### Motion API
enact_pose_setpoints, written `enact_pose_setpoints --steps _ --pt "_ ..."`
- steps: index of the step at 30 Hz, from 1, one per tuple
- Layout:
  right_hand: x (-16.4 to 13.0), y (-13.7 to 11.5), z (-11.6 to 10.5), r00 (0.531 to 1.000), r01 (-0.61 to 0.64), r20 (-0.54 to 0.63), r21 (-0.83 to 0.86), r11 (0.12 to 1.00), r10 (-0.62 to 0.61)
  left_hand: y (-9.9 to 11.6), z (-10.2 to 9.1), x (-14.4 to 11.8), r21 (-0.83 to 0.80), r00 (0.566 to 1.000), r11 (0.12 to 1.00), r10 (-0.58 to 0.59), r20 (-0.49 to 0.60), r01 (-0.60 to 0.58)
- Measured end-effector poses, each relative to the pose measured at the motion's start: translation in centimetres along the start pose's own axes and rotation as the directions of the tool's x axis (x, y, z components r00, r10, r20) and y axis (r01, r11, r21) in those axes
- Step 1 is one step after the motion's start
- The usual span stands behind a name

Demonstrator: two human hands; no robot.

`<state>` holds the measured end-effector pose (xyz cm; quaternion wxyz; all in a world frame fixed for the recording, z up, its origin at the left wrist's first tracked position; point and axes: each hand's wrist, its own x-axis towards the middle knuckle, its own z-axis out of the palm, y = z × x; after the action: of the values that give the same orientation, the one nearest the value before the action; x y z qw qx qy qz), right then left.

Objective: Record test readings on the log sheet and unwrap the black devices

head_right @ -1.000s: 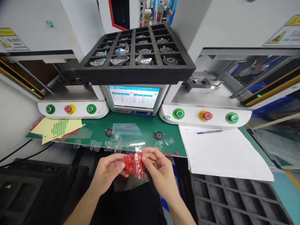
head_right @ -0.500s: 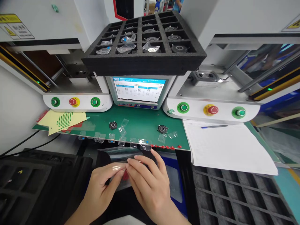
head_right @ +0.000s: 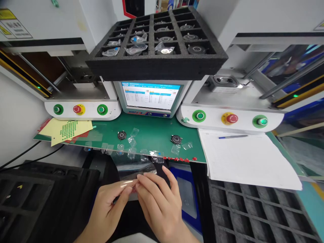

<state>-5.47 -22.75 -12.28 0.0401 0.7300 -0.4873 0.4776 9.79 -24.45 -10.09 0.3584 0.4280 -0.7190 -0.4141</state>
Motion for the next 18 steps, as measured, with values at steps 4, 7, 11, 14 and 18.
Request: enact_pose_setpoints --steps 4,7,11,14,18 --pt "0.06 0.33 -0.31 0.999 0.021 0.026 -0.004 1.0 -0.02 -0.03 0.02 0.08 -0.016 1.0 1.0 0.0 0.007 0.0" --pt "0.07 0.43 -0.5 0.999 0.034 0.03 -0.026 0.999 -0.033 0.06 0.05 0.18 -0.032 1.0 0.999 -0.001 0.008 0.001" --pt "0.05 0.39 -0.59 1.0 0.017 -0.001 -0.069 0.997 -0.017 0.24 0.09 0.36 -0.034 1.0 0.999 0.009 0.007 -0.009" --pt "0.0 0.43 -0.53 1.0 0.022 0.002 -0.082 0.996 -0.022 0.25 0.17 0.5 -0.025 1.0 1.0 0.016 -0.001 -0.016" --pt "0.33 0.34 -0.56 0.999 0.042 0.018 -0.093 0.995 -0.04 0.03 0.29 0.42 -0.004 1.0 1.0 0.03 0.002 -0.03"
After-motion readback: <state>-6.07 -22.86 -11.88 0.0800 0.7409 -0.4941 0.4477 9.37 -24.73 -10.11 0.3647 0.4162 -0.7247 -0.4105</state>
